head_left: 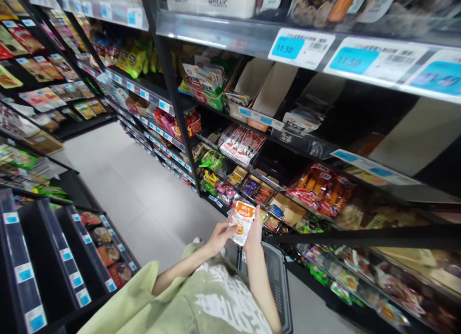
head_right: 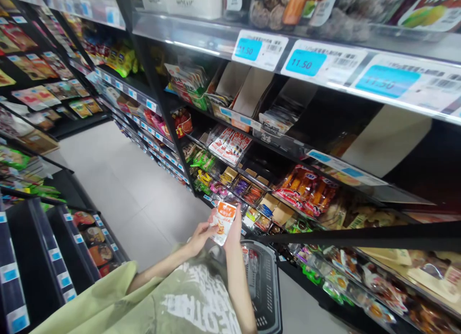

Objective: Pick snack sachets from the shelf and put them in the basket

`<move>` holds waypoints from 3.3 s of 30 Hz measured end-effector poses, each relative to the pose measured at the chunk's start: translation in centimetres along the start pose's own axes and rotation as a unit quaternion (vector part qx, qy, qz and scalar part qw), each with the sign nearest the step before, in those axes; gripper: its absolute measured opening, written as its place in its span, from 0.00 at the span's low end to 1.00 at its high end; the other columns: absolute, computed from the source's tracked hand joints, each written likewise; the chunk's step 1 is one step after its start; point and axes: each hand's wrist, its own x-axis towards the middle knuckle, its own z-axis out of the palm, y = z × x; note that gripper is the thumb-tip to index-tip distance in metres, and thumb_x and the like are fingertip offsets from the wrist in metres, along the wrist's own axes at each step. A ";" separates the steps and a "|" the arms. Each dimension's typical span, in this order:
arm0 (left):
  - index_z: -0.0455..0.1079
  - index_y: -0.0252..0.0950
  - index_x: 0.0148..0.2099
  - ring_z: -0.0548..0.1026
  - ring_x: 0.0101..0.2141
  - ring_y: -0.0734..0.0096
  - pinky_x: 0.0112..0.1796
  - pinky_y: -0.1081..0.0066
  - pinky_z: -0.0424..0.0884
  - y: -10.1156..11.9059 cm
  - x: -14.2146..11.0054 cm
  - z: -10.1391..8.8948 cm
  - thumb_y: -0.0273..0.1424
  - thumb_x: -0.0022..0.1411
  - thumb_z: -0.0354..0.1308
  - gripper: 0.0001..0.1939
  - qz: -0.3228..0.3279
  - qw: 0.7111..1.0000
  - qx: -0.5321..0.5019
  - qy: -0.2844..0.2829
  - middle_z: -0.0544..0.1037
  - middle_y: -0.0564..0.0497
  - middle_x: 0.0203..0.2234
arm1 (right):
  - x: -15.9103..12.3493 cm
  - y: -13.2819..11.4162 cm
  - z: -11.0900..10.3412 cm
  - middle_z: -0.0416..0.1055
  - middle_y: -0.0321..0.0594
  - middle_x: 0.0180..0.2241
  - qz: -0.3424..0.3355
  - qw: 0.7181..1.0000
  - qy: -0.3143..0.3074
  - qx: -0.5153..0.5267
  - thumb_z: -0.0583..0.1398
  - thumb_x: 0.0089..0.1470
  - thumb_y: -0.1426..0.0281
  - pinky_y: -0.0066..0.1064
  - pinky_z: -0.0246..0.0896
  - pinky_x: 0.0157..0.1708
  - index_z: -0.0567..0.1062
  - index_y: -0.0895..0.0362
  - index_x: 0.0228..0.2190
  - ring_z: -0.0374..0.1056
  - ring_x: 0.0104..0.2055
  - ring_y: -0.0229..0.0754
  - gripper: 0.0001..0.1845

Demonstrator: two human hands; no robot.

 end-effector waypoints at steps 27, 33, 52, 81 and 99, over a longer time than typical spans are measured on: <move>0.76 0.28 0.37 0.69 0.23 0.76 0.27 0.74 0.69 0.0 0.2 0.6 0.51 0.49 0.67 0.29 0.025 0.997 0.043 -0.063 0.76 0.50 0.25 | 0.0 -0.6 -0.5 0.67 0.35 0.24 -0.035 0.999 0.029 0.000 0.55 0.52 0.42 0.32 0.61 0.21 0.77 0.55 0.40 0.59 0.20 0.39 0.31; 0.75 0.28 0.37 0.70 0.22 0.76 0.27 0.75 0.69 0.1 0.3 0.9 0.52 0.49 0.67 0.29 0.016 0.996 0.067 -0.060 0.75 0.51 0.23 | 0.0 -0.8 -0.8 0.65 0.34 0.22 -0.038 0.999 0.025 -0.007 0.56 0.50 0.39 0.29 0.56 0.17 0.77 0.52 0.39 0.56 0.18 0.37 0.32; 0.76 0.28 0.39 0.71 0.23 0.74 0.28 0.73 0.71 -1.8 0.2 0.9 0.49 0.53 0.66 0.26 0.026 0.995 0.080 -0.060 0.78 0.49 0.27 | 0.0 -0.4 -2.5 0.75 0.40 0.27 -0.036 0.999 0.009 0.036 0.55 0.52 0.42 0.32 0.61 0.19 0.75 0.56 0.47 0.68 0.21 0.43 0.34; 0.73 0.28 0.38 0.70 0.24 0.73 0.26 0.73 0.71 -0.1 0.2 1.7 0.43 0.54 0.64 0.20 0.054 0.995 0.082 -0.026 0.76 0.49 0.26 | 0.8 0.7 -4.1 0.81 0.44 0.34 -0.072 0.988 0.084 -0.105 0.73 0.39 0.63 0.38 0.72 0.29 0.79 0.53 0.34 0.77 0.37 0.54 0.17; 0.74 0.30 0.35 0.72 0.21 0.72 0.25 0.72 0.71 -0.2 0.8 1.4 0.33 0.49 0.62 0.12 0.008 0.997 0.068 -0.046 0.77 0.52 0.23 | 1.4 0.5 -4.4 0.81 0.41 0.35 -0.121 0.979 0.150 -0.060 0.72 0.38 0.60 0.37 0.71 0.28 0.74 0.52 0.48 0.77 0.31 0.51 0.33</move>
